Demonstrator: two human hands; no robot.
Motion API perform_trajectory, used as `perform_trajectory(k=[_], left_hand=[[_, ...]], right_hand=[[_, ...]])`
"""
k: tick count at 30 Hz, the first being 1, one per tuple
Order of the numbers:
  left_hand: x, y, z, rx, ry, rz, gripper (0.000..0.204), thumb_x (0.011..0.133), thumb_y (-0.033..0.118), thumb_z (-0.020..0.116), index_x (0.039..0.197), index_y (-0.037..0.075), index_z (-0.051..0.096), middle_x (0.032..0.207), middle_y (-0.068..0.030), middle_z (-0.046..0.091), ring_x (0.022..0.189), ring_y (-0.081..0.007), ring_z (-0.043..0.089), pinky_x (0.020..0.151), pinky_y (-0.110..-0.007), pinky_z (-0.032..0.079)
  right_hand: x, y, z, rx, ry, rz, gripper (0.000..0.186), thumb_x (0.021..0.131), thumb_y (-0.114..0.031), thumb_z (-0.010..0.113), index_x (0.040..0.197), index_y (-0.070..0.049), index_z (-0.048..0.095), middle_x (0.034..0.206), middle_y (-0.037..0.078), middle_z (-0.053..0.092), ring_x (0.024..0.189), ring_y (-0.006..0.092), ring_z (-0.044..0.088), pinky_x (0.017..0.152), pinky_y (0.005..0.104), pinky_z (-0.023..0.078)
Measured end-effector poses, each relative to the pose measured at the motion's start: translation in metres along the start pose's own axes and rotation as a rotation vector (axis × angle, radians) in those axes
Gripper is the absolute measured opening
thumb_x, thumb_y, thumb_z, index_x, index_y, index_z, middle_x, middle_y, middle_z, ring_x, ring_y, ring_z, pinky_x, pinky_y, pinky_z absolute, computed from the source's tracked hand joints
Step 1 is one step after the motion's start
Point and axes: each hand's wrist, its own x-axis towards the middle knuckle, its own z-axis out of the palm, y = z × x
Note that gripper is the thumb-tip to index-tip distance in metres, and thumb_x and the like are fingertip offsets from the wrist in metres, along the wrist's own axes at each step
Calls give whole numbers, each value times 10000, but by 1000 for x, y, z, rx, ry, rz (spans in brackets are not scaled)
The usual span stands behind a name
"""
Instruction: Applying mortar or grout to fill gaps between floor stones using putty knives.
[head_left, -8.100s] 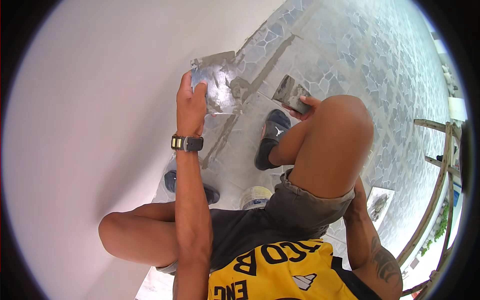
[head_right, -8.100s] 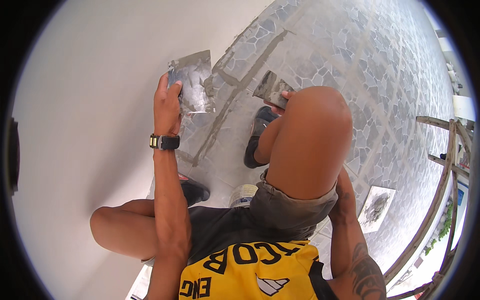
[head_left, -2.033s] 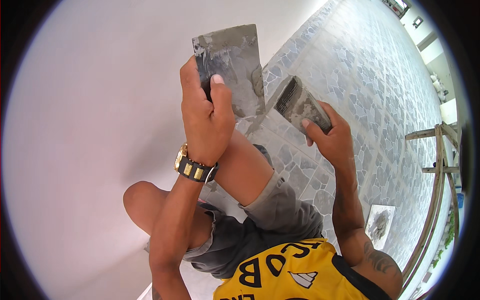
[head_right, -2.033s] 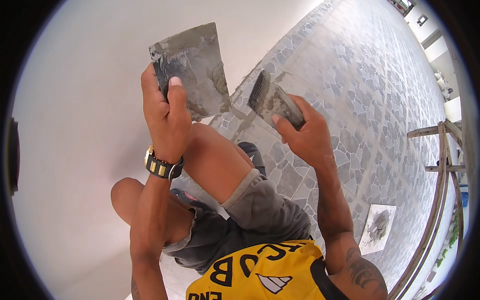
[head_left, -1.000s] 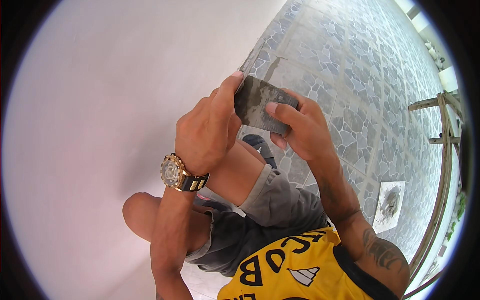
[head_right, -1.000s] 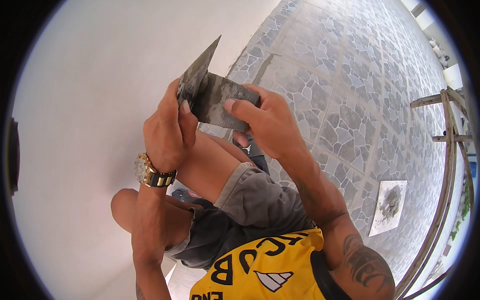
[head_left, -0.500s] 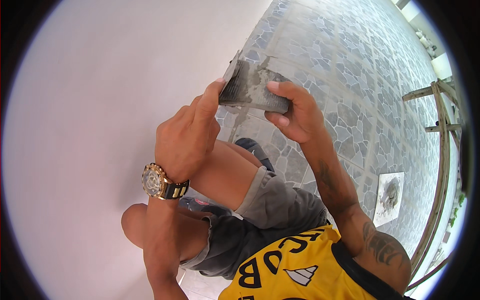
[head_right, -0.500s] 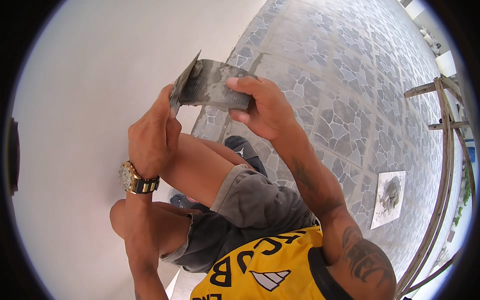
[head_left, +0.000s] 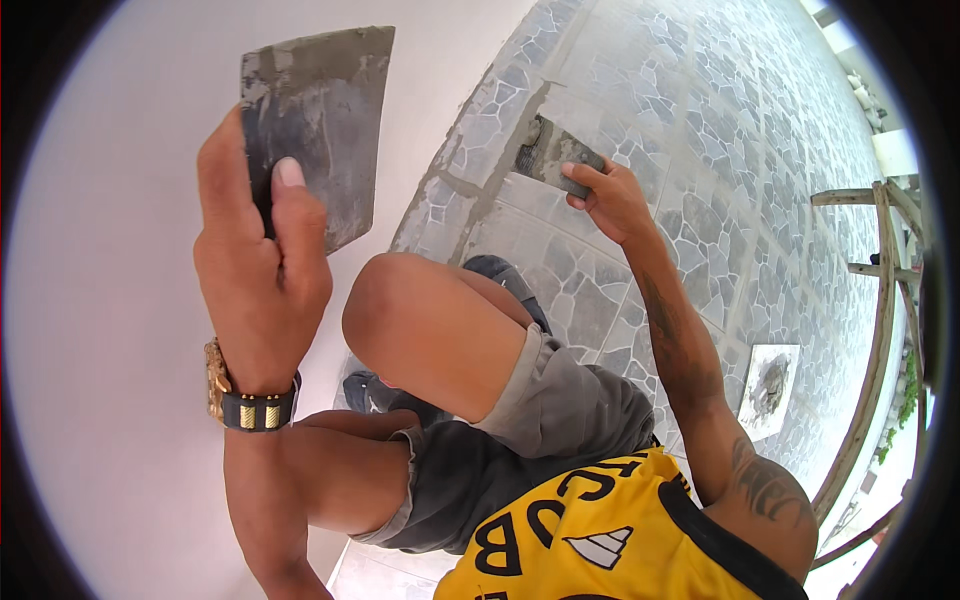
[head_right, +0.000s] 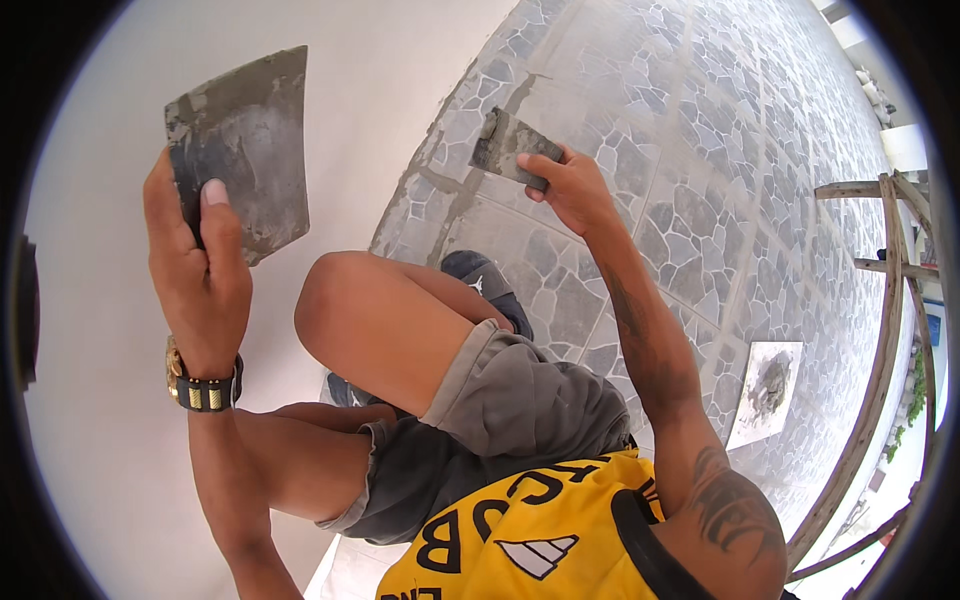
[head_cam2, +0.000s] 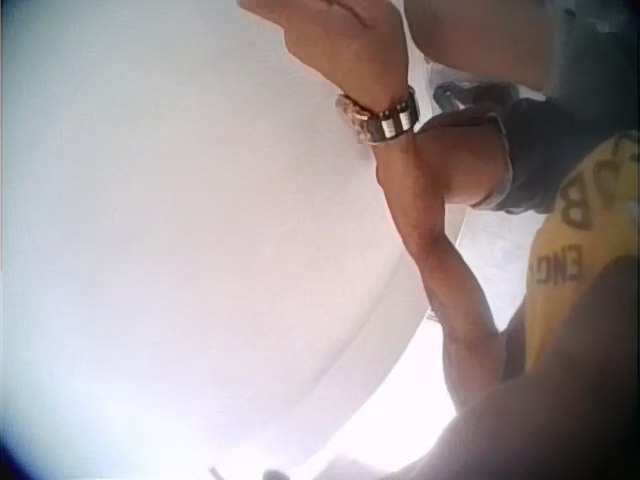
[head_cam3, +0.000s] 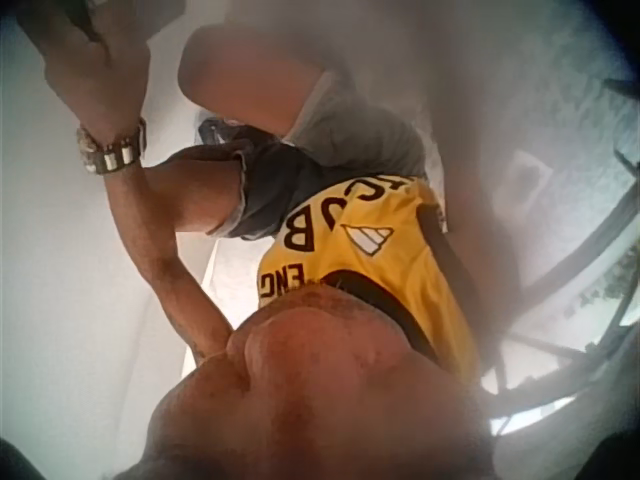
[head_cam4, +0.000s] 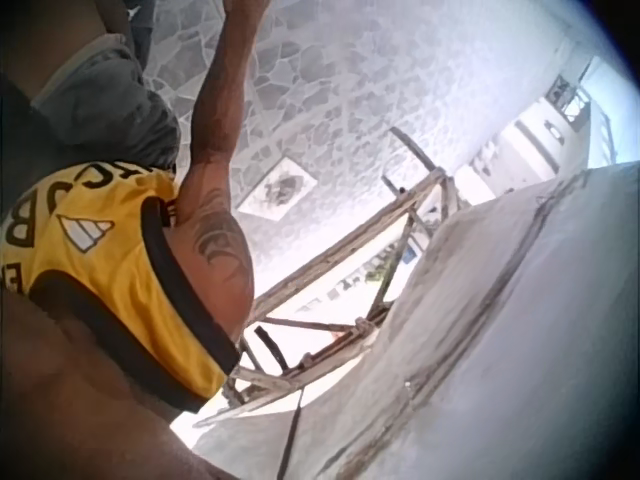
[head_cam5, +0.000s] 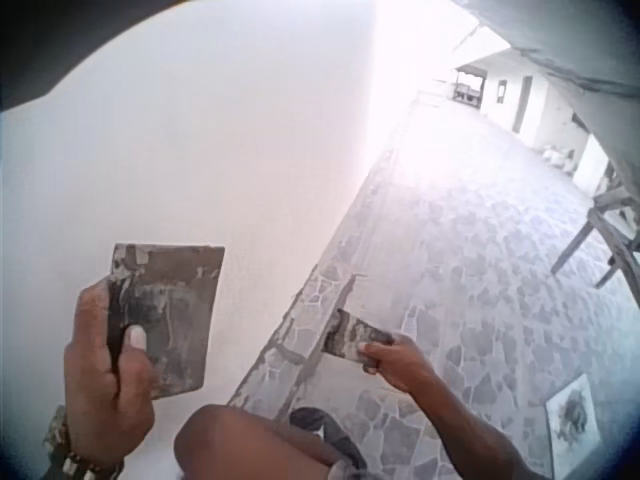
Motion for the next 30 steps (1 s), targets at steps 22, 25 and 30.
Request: perform_trajectory(k=[22,25,30], left_hand=[[-28,-148,-7,281,-138,44,369,961,58,477,1303,-79,492,1203,-160,568,1021,-228,569,896,-319,451],[-30,-148,-10,233,-95,3,373,956,51,470,1302,-87,490,1203,-163,565,1024,-225,569,892,-320,454],[-31,-159,7,133,-67,73,382,951,54,464,1304,-92,486,1179,-171,579,999,-220,580,875,-319,463]], right_hand=[[172,310,63,-2082,-384,-356,228,795,-78,614,963,68,664,1037,222,573,927,334,561,689,349,572],[170,292,61,-2028,-385,-236,224,787,-90,621,931,76,667,1030,228,570,921,335,558,777,387,561],[190,316,32,-2133,-283,-494,225,760,-98,611,897,75,653,1018,242,600,952,374,568,877,479,507]])
